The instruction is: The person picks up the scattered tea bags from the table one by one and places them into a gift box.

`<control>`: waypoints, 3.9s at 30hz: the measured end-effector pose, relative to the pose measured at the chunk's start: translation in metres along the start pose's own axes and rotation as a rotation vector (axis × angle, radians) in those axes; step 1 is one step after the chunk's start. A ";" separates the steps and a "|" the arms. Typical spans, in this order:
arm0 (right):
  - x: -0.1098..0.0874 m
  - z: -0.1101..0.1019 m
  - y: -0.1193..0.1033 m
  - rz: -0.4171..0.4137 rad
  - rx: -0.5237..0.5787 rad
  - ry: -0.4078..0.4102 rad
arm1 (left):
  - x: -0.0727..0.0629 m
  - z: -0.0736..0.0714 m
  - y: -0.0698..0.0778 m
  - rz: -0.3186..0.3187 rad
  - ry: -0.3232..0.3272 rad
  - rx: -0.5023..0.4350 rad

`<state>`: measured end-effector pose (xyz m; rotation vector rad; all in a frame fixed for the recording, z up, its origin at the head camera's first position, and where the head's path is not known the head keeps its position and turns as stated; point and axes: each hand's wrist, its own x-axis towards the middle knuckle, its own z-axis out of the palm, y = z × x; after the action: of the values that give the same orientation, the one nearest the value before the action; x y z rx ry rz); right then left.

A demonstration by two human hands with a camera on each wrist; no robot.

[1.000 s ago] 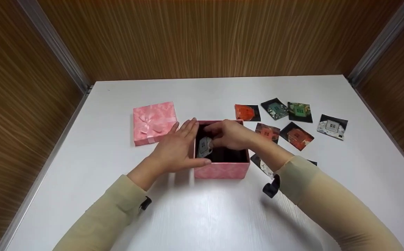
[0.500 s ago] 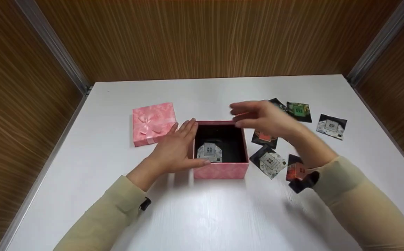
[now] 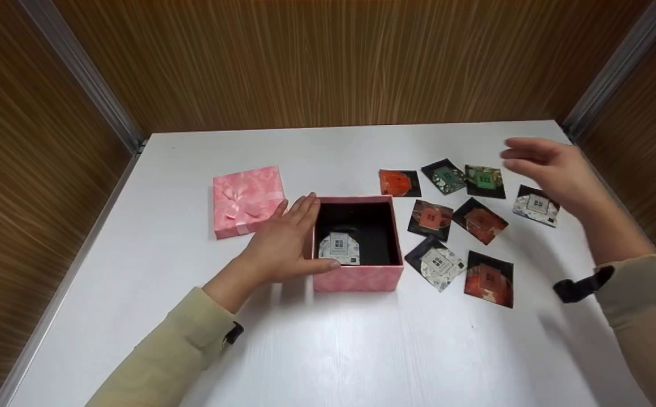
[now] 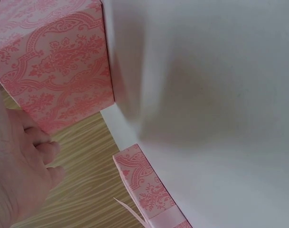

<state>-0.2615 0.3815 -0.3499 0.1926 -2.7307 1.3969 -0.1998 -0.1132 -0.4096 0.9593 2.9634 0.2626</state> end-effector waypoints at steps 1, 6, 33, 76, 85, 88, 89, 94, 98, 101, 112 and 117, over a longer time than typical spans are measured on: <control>0.000 -0.007 0.010 0.031 -0.008 0.008 | -0.001 0.000 0.000 0.001 0.001 0.001; -0.005 -0.035 0.052 0.144 0.014 0.017 | -0.002 -0.001 0.000 0.000 0.006 0.005; -0.026 -0.046 0.155 0.476 0.067 -0.159 | 0.000 0.001 0.002 -0.010 -0.019 0.032; -0.029 -0.031 0.152 0.354 -0.135 -0.113 | 0.001 -0.001 0.000 -0.007 -0.014 0.029; -0.029 -0.027 0.137 0.384 -0.120 -0.094 | 0.001 -0.001 0.001 -0.006 -0.013 0.032; -0.028 -0.029 0.130 0.345 -0.143 -0.050 | 0.001 -0.001 0.001 -0.004 -0.015 0.031; -0.029 -0.029 0.127 0.331 -0.141 -0.021 | 0.001 -0.001 0.001 -0.003 -0.014 0.030; -0.026 -0.033 0.104 0.273 -0.038 0.181 | 0.001 -0.001 0.001 -0.009 -0.016 0.024; -0.019 -0.032 0.075 0.273 0.019 0.273 | 0.001 -0.001 0.001 -0.012 -0.013 0.018; -0.015 -0.024 0.053 0.239 0.046 0.293 | 0.001 0.000 0.000 -0.011 -0.008 0.012; -0.014 0.029 -0.019 -0.034 0.113 0.163 | 0.000 0.001 0.000 -0.001 0.013 0.008; -0.016 0.053 -0.047 -0.142 0.128 0.081 | 0.000 0.000 0.000 0.000 0.012 0.019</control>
<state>-0.2390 0.3130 -0.3452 0.3222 -2.5113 1.5052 -0.1995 -0.1133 -0.4096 0.9633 2.9819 0.2422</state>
